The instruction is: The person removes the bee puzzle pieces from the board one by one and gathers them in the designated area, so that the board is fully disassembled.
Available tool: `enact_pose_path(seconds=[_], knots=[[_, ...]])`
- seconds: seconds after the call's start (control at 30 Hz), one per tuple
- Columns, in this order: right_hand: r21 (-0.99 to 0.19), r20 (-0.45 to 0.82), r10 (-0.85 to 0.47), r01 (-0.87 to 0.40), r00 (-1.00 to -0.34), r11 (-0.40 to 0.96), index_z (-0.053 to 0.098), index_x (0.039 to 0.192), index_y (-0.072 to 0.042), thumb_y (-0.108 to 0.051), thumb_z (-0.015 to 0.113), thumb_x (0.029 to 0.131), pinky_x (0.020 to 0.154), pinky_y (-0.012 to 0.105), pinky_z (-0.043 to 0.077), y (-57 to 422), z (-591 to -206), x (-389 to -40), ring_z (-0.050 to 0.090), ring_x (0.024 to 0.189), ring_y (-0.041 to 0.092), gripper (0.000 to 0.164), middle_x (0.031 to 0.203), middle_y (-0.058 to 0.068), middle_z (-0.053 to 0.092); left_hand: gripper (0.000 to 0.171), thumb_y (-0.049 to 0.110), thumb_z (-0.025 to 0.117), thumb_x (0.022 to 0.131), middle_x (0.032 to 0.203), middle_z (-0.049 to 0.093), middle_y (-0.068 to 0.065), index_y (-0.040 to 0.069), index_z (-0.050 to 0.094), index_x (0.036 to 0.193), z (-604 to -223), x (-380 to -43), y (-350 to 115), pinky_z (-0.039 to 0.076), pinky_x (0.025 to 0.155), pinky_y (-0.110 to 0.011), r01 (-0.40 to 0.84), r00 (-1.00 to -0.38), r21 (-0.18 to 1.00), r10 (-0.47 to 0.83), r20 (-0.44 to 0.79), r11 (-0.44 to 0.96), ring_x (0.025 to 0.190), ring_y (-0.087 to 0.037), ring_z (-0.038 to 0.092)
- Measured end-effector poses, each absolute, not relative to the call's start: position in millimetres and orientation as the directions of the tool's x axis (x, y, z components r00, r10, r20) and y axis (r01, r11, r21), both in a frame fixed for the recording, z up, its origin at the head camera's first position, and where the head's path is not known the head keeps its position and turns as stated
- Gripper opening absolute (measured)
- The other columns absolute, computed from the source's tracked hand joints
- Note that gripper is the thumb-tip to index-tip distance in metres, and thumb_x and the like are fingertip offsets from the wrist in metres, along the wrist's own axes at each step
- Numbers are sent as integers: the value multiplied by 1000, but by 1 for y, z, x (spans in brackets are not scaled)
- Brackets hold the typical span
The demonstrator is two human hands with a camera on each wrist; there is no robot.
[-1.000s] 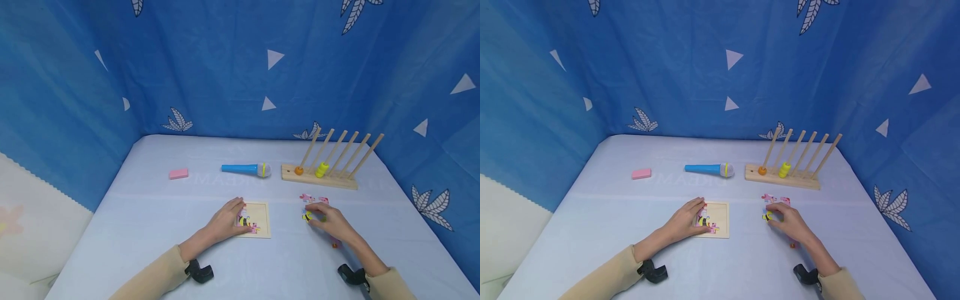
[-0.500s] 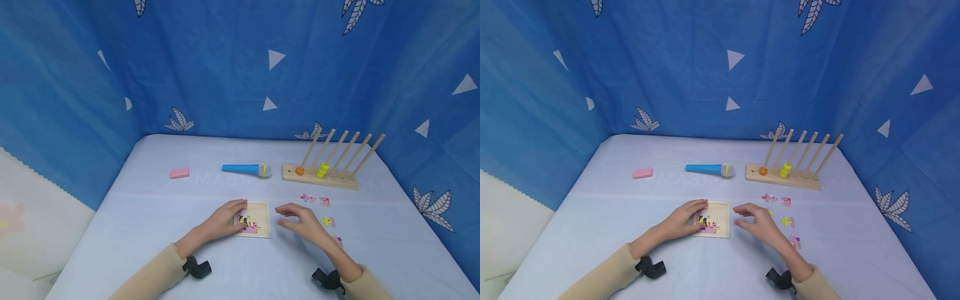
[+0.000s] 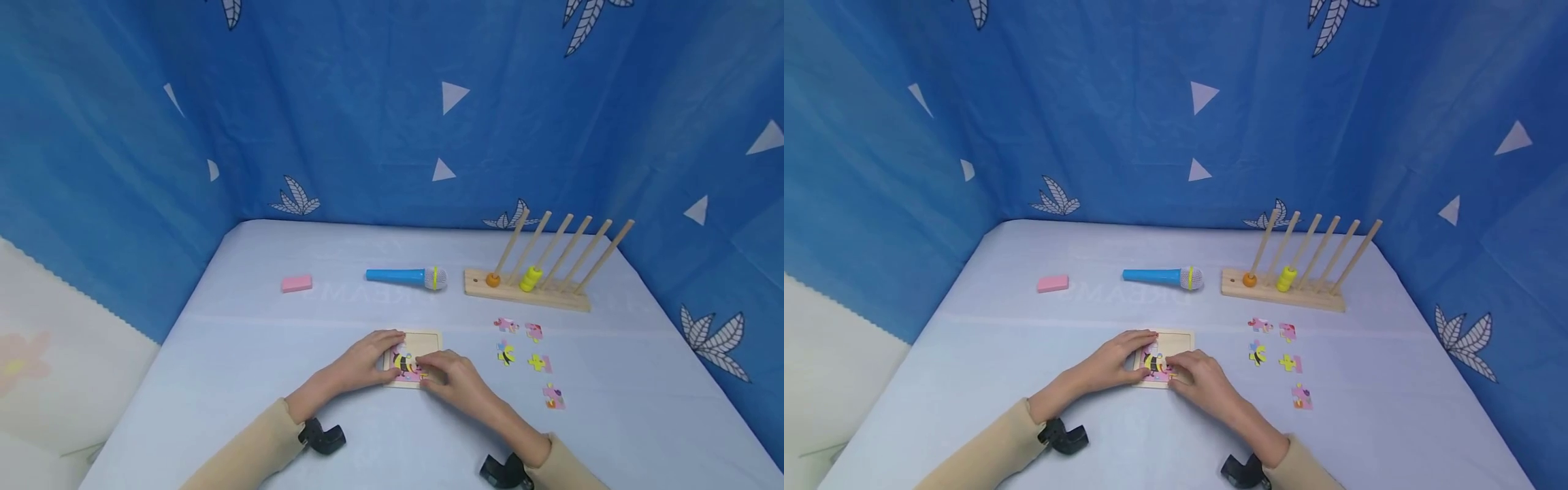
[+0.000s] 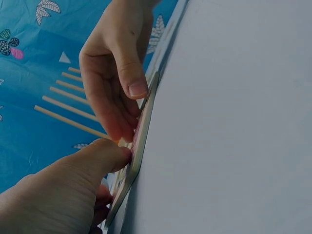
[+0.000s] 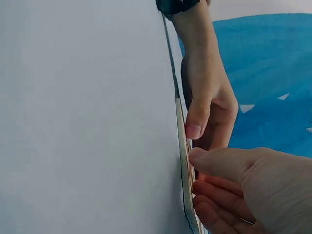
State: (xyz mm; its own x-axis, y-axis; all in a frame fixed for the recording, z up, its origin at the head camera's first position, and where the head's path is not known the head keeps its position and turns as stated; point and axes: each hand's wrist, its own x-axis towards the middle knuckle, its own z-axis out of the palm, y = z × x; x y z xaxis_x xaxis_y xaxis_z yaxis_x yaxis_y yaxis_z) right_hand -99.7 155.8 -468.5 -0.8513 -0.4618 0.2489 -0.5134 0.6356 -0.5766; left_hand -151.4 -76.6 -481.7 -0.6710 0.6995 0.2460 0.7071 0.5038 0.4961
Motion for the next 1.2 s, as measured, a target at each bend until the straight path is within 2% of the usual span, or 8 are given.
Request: enact_pose_path(seconds=[0.37, 0.63, 0.87, 1.0, 1.2], knots=[[-597, 278, -451, -520, -848, 611, 66, 109, -5, -10, 78, 77, 88, 37, 48, 149, -473, -99, 56, 101, 15, 35, 106, 0, 63, 63, 27, 70, 83, 138, 48, -11, 0, 48, 135, -481, -151, -77, 35, 105, -39, 691, -682, 504, 698, 217, 519, 128, -26, 42], [-621, 329, -486, -573, -810, 535, 67, 105, -4, -1, 78, 75, 79, 27, 51, 147, -474, -99, 57, 91, 11, 32, 102, 1, 58, 63, 27, 70, 83, 139, 47, -9, 1, 48, 136, -480, -151, -76, 34, 105, -38, 682, -688, 509, 697, 204, 524, 129, -25, 41], [-598, 349, -501, -600, -792, 532, 69, 103, -3, 1, 75, 77, 75, 24, 52, 149, -470, -102, 59, 87, 12, 27, 100, 3, 59, 63, 26, 70, 83, 138, 47, -11, 0, 48, 135, -481, -152, -76, 35, 105, -40, 695, -676, 508, 703, 222, 508, 129, -26, 41], [-589, 335, -489, -584, -805, 558, 69, 105, -4, -4, 76, 77, 75, 27, 53, 160, -461, -102, 60, 87, 11, 29, 101, 0, 61, 64, 27, 70, 83, 139, 47, -11, 0, 47, 136, -481, -153, -75, 33, 106, -40, 694, -678, 504, 702, 216, 514, 129, -27, 40], [-642, 240, -426, -472, -872, 605, 68, 107, -9, -5, 77, 77, 77, 31, 54, 211, -447, -96, 61, 88, 10, 31, 99, -6, 62, 63, 29, 69, 84, 139, 47, -10, 1, 47, 137, -480, -151, -76, 33, 107, -38, 677, -691, 506, 698, 189, 534, 130, -25, 40]])
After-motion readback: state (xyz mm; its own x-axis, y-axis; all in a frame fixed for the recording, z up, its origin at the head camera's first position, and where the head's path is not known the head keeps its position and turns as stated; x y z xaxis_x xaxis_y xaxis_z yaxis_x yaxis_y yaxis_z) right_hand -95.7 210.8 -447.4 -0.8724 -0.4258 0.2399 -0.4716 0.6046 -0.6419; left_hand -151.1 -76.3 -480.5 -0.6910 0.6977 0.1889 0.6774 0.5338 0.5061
